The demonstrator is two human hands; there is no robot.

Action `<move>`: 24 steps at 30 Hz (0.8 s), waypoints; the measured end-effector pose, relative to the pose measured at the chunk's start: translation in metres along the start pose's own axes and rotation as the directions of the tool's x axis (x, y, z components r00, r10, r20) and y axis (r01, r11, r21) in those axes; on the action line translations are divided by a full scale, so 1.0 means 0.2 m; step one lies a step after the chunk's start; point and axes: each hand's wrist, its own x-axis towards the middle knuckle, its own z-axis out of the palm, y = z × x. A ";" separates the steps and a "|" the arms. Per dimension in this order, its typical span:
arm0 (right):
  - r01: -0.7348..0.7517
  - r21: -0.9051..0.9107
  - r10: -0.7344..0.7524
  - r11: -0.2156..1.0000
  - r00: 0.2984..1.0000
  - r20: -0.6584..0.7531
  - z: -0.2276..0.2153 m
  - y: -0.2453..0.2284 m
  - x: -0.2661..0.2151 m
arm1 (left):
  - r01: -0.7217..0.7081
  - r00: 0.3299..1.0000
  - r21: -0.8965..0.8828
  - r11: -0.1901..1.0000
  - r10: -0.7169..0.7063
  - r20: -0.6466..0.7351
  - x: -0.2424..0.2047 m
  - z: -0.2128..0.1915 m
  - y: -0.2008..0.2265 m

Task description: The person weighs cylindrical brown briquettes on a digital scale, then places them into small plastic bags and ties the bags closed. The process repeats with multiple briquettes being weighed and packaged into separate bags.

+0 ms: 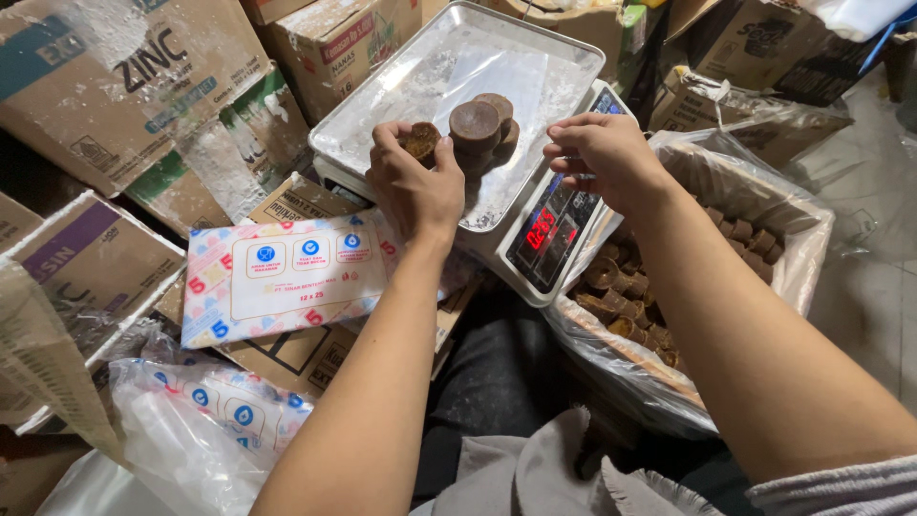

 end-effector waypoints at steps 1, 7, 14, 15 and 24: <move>-0.004 0.005 0.004 1.000 1.000 0.003 0.00 0.00 0.00 | -0.001 1.000 -0.003 1.000 0.001 0.000 0.00 0.00 0.00; 0.026 0.024 -0.027 0.999 0.999 0.045 0.04 0.00 0.04 | 0.003 1.000 -0.041 0.999 -0.003 -0.002 -0.01 0.00 0.00; 0.148 -0.114 -0.147 0.982 0.989 0.016 0.18 0.04 0.27 | -0.029 0.999 -0.094 0.995 0.027 -0.020 0.00 -0.01 0.00; 0.170 -0.142 -0.167 0.975 0.985 0.028 0.19 0.04 0.31 | -0.039 0.999 -0.109 0.993 0.036 -0.026 0.00 -0.02 0.00; 0.615 -0.380 -0.441 0.690 0.775 0.453 0.23 -0.04 0.36 | -0.034 0.996 -0.174 0.984 0.047 0.071 0.00 -0.04 0.02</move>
